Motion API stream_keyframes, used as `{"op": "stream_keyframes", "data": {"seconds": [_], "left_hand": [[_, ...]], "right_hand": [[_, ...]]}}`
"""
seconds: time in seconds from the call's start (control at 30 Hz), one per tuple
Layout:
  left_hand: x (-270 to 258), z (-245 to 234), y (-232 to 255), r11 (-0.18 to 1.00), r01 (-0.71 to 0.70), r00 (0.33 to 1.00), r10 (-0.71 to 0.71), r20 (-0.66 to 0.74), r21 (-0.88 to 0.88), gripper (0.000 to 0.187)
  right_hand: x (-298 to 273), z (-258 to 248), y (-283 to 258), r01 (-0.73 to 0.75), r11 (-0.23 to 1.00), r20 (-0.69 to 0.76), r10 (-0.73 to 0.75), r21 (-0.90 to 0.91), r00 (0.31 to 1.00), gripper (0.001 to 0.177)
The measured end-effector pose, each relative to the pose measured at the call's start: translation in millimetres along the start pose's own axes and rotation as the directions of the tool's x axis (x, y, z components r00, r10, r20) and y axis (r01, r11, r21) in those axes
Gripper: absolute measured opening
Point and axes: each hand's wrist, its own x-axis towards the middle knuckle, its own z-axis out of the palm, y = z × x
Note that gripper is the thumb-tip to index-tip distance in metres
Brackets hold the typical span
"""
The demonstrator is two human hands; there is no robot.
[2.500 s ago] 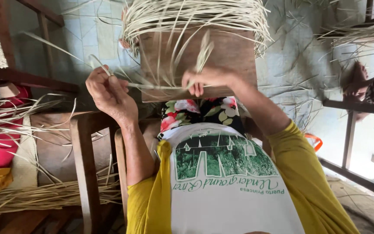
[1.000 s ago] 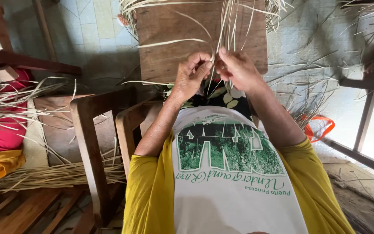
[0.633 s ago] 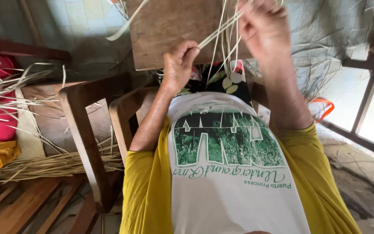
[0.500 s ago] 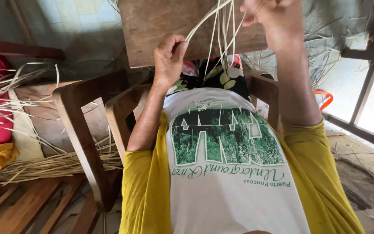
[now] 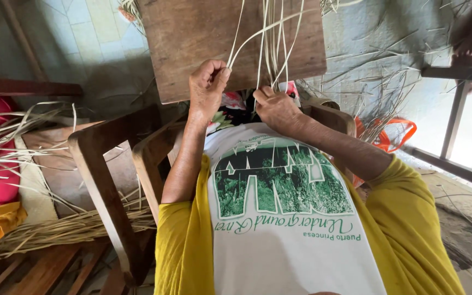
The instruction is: Weaving long strands of plant material into a pattern.
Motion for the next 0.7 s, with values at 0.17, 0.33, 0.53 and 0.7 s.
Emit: {"op": "stream_keyframes", "data": {"seconds": [0.17,0.33,0.53,0.7], "left_hand": [[0,-1,10,0.999,0.037,0.998,-0.037,-0.041,-0.006,0.008],[2,-4,11,0.998,0.049,0.994,-0.052,-0.101,-0.037,0.005],[1,-9,18,0.997,0.031,0.994,-0.038,-0.099,-0.069,0.004],[-5,-8,24,0.996,0.018,0.998,-0.024,-0.065,-0.084,0.006]], "right_hand": [[-9,15,-1,0.023,0.973,-0.1,0.0,0.23,0.995,0.013],[2,25,16,-0.035,0.862,-0.111,0.105,0.505,0.988,0.019],[26,3,20,-0.041,0.454,-0.125,0.329,0.89,0.936,0.02],[43,-27,21,-0.096,0.089,0.042,0.48,0.991,0.876,0.008]]}}
